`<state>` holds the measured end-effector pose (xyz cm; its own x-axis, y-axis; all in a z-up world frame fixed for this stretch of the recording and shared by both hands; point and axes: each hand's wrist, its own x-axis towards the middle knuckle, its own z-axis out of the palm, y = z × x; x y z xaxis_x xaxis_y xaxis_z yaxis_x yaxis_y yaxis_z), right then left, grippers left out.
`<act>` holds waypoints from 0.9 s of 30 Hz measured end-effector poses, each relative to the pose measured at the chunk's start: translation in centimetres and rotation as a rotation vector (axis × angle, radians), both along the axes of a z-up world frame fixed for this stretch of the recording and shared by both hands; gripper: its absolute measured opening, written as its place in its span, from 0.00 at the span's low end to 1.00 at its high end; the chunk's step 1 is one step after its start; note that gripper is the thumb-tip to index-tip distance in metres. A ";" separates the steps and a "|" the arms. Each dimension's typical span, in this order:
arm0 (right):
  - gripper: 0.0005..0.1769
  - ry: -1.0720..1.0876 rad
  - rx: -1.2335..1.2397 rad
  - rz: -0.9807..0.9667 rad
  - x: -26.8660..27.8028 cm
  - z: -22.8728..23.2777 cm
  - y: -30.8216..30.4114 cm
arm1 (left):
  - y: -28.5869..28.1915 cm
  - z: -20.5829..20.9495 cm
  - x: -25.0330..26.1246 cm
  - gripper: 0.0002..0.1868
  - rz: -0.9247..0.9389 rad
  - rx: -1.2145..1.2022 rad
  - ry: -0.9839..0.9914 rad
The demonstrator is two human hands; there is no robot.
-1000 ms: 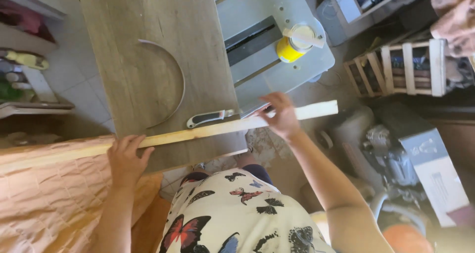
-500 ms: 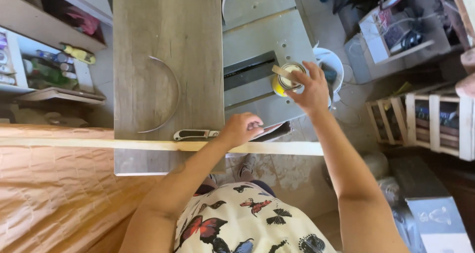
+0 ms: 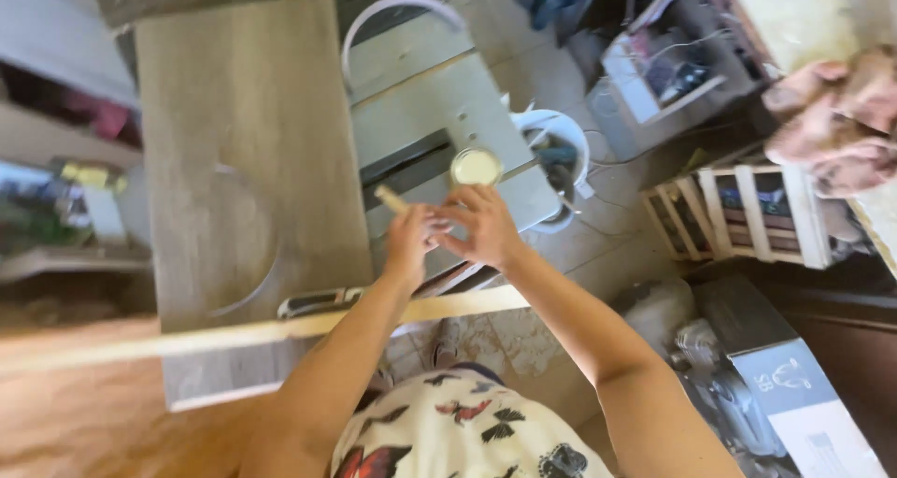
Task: Applying adhesive and edge banding to a wooden panel and trimming the excess with a utility knife.
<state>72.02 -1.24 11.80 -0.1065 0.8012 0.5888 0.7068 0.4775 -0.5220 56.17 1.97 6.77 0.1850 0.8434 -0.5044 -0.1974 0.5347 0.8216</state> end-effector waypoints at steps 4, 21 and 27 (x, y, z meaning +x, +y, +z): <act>0.40 -0.372 -0.178 0.015 4.8 3.5 3.9 | 0.6 0.6 -2.3 0.16 -0.084 -0.024 0.125; 0.19 -0.402 0.263 0.109 5.2 -2.5 6.9 | 1.7 -5.8 -3.8 0.17 -0.585 0.344 1.135; 0.20 -0.475 0.297 0.155 5.9 -2.3 7.6 | -3.6 1.1 -9.7 0.20 -0.502 0.808 1.095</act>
<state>77.89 6.37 9.48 -0.5172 0.5631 0.6445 0.7407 0.6718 0.0075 46.46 -1.59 7.86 0.3822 0.9240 -0.0115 0.7803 -0.3160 0.5397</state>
